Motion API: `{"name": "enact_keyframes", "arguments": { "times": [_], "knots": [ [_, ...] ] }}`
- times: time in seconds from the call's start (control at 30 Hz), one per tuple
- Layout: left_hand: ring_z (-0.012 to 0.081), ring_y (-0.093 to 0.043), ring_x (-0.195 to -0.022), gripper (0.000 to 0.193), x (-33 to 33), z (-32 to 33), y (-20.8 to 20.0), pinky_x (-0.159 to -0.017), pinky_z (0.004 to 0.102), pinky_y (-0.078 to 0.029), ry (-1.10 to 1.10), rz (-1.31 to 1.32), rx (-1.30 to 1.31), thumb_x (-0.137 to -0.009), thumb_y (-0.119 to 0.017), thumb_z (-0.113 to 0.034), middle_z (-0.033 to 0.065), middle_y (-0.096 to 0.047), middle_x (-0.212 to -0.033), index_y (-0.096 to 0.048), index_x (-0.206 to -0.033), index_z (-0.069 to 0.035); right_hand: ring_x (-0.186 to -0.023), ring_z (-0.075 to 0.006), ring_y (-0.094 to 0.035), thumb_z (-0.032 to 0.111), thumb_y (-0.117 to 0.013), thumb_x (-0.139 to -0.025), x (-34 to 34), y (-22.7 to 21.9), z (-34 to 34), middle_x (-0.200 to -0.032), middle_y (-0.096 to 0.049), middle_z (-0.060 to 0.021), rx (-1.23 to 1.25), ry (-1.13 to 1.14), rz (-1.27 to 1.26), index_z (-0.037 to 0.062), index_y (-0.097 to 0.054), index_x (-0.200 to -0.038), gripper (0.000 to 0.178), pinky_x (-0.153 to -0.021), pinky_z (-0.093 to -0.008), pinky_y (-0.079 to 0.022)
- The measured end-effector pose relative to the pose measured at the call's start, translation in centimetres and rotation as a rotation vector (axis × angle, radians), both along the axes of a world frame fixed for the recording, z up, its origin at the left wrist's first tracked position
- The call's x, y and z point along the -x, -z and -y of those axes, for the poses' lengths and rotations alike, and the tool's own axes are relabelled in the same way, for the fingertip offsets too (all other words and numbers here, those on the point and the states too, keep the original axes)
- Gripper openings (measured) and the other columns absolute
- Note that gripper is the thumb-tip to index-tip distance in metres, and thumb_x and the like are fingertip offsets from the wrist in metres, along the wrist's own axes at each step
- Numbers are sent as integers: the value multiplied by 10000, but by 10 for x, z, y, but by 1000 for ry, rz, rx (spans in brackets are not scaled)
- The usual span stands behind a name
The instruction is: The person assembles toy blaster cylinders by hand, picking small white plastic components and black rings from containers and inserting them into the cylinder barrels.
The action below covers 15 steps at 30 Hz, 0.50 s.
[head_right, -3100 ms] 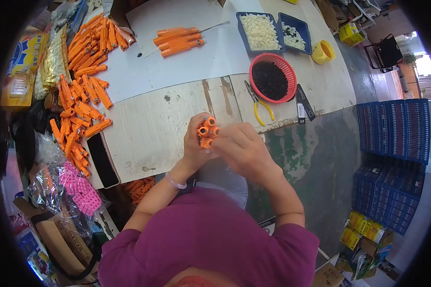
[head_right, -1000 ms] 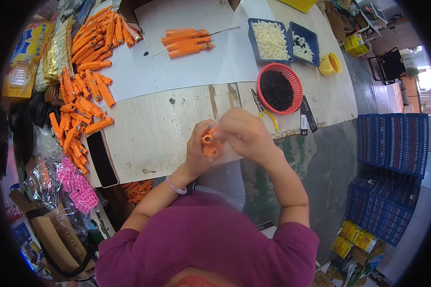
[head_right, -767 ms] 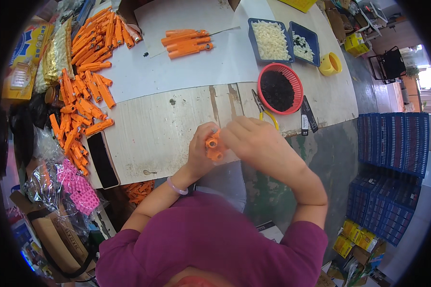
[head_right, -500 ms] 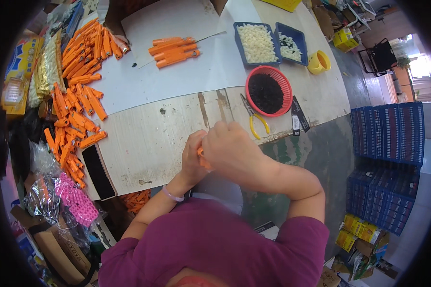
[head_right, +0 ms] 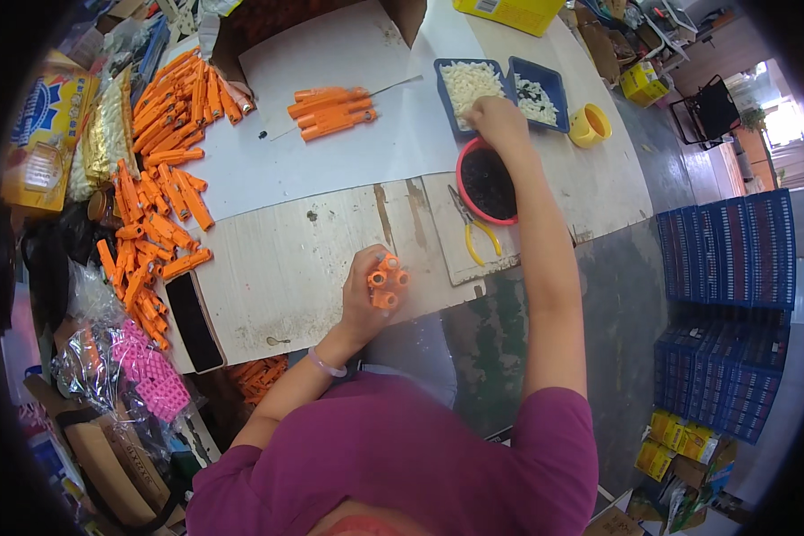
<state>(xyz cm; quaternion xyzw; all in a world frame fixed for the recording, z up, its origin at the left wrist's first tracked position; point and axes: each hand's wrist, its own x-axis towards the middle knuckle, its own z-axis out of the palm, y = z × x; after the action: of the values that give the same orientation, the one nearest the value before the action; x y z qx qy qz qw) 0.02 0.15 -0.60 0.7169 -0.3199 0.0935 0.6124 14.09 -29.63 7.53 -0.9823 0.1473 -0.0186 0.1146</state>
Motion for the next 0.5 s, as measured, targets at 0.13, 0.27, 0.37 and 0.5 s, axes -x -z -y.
{"name": "enact_keyframes", "arguments": {
  "times": [0.13,0.27,0.37,0.5],
  "knots": [
    [275,-587,-915,529,-1,1,-1,-761,331,-498,-19,-2,21,-736,-695,1,146,-532,-1082,-429,-1190,-50,-823,-314,-649,262,-636,-804,9,-9,-3,-835,-677,-147,-81,69,189,55,-672,-888,227,-729,-415,-486],
    [271,-595,-903,509,-2,1,-1,-756,325,-502,-12,5,7,-747,-702,-14,147,-533,-1085,-436,-1181,-42,-783,-292,-649,213,-630,-830,19,-7,0,-804,-670,-139,-135,64,305,32,-633,-923,203,-709,-371,-487],
    [271,-596,-904,516,-2,3,-1,-758,322,-503,-18,17,8,-745,-710,-16,147,-534,-1093,-438,-1183,-40,-761,-259,-649,202,-626,-845,32,-7,-4,-804,-666,-136,-279,-5,421,34,-626,-947,196,-706,-339,-488],
    [269,-596,-912,552,-1,0,-3,-764,320,-504,11,-4,29,-722,-714,19,147,-535,-1105,-435,-1195,-39,-741,-221,-644,185,-630,-846,48,-16,-29,-802,-659,-126,-308,-80,495,28,-626,-949,188,-702,-308,-489]
  ]
}}
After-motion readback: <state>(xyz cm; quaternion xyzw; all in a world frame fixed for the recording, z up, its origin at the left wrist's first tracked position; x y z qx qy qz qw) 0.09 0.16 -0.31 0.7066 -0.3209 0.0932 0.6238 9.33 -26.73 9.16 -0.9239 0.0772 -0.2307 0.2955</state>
